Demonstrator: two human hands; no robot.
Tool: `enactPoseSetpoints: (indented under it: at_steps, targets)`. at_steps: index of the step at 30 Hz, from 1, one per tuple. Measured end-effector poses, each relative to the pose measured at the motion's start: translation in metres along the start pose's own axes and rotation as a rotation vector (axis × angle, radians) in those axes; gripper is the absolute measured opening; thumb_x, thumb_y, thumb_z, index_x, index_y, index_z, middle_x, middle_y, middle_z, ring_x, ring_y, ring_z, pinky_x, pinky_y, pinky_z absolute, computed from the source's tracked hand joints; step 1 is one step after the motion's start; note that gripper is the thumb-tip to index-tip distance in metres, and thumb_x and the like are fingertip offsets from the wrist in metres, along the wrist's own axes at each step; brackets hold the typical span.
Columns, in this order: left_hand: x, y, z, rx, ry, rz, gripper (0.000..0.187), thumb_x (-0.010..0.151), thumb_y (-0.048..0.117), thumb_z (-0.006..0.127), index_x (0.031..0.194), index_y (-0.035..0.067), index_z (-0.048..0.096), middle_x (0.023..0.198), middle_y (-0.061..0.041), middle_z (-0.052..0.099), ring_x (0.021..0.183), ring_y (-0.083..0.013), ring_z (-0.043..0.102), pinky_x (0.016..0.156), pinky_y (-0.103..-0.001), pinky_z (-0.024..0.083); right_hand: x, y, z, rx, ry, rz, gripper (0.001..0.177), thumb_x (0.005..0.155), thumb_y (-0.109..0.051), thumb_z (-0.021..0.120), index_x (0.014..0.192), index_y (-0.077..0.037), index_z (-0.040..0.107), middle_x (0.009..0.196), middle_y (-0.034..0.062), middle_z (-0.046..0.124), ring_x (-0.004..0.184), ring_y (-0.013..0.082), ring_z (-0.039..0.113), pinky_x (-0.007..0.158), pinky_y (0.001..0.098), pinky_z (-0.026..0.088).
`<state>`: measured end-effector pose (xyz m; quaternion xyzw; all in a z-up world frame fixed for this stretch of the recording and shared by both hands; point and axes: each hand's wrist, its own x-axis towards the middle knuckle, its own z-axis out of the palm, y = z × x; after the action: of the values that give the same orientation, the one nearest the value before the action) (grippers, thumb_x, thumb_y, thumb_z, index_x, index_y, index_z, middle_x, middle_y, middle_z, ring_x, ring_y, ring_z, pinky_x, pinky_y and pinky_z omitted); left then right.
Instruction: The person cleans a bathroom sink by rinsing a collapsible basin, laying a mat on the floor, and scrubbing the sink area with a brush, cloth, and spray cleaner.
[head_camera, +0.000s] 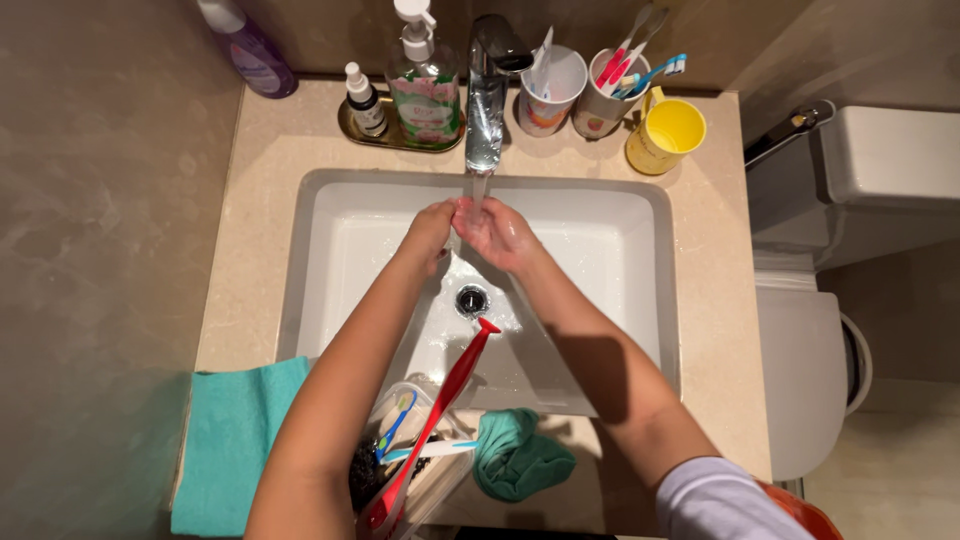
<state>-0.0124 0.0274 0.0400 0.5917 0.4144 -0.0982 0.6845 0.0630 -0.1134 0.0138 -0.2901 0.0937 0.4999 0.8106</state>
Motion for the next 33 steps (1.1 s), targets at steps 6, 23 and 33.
enactPoseSetpoints:
  at_steps: [6,23,33]
  targets:
    - [-0.017,0.004,-0.039,0.097,0.035,0.165,0.043,0.095,0.033,0.058,0.135,0.016,0.062,0.133,-0.004,0.066,0.122,-0.0215,0.056,0.101,-0.042,0.045,-0.068,0.008,-0.041,-2.086,-0.418,0.563,0.022,0.090,-0.009,0.063,0.102,0.000,0.078,0.088,0.0074,0.071,0.079,0.0160,0.061,0.072,0.0272,0.046]
    - [-0.077,-0.025,-0.075,0.994,0.033,0.324,0.056,0.094,0.041,0.062,0.141,0.011,0.059,0.134,-0.019,0.065,0.127,-0.0362,0.060,0.109,-0.042,0.046,-0.116,-0.079,0.110,-1.573,0.157,-1.001,0.032,0.094,0.008,0.043,0.104,0.000,0.073,0.090,0.0161,0.073,0.083,0.0280,0.072,0.079,0.0344,0.057]
    - [-0.146,0.004,-0.080,1.057,0.068,0.374,0.056,0.093,0.043,0.063,0.142,0.015,0.060,0.136,-0.015,0.065,0.130,-0.0351,0.056,0.110,-0.044,0.045,-0.125,-0.105,0.169,-1.920,0.340,-1.364,0.029,0.085,0.005,0.057,0.107,0.000,0.075,0.103,0.0188,0.070,0.098,0.0390,0.067,0.089,0.0416,0.053]
